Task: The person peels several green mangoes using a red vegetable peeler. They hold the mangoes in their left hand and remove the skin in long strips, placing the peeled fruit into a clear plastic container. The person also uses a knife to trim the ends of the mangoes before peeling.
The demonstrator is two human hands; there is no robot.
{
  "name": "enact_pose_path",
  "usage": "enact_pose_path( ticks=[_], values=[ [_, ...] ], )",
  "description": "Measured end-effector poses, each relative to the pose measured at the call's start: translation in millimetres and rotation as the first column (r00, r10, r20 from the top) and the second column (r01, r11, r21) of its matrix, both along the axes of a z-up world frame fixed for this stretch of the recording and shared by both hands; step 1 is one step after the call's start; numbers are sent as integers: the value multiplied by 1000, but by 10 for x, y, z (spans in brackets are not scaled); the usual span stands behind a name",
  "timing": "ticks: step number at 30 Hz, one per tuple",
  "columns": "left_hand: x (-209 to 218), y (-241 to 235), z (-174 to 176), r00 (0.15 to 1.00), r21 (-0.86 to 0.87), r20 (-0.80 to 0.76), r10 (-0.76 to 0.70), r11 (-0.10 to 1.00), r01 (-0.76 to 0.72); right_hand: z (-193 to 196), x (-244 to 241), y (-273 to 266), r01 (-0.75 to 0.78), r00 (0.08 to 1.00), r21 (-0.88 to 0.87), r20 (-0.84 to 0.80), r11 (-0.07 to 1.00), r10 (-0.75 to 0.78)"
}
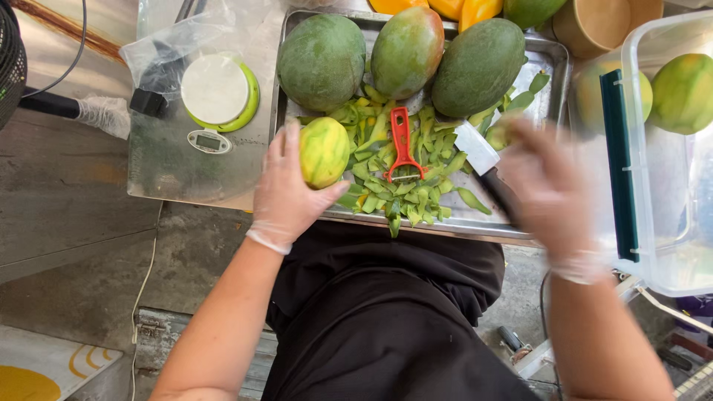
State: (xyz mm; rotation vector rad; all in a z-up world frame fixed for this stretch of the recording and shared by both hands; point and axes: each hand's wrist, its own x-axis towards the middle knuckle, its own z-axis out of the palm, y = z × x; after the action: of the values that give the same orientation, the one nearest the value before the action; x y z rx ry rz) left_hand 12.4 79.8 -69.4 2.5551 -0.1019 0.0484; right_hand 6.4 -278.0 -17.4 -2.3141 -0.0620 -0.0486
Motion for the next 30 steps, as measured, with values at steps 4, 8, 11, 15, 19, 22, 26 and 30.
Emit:
enact_pose_path(
  ticks=[4,8,11,15,19,22,26,30],
  values=[
    [102,-66,-36,995,-30,-93,47,998,-50,-378,106,1083,-143,819,416,-459,898,344],
    [85,193,-224,958,-626,-271,89,740,-246,-705,68,1502,-42,824,633,-416,773,385],
    [3,217,-392,933,-876,-353,-74,376,-302,-741,155,1588,-57,860,672,-342,738,378],
    [-182,-52,-253,928,-918,-356,-108,227,-326,-571,271,1737,168,872,778,-404,606,277],
    [-460,-369,287,981,-879,-165,-102,467,-99,-374,73,1588,228,898,930,-315,287,307],
    [-411,-421,642,959,-730,-32,-280,662,169,-203,-10,1166,360,880,933,-348,25,322],
    [-391,-416,651,900,-574,85,-427,718,395,30,-92,74,230,961,967,-243,111,129],
    [-327,-418,389,912,-460,73,-404,797,391,119,187,-1363,212,960,557,34,803,-278]
  ],
)
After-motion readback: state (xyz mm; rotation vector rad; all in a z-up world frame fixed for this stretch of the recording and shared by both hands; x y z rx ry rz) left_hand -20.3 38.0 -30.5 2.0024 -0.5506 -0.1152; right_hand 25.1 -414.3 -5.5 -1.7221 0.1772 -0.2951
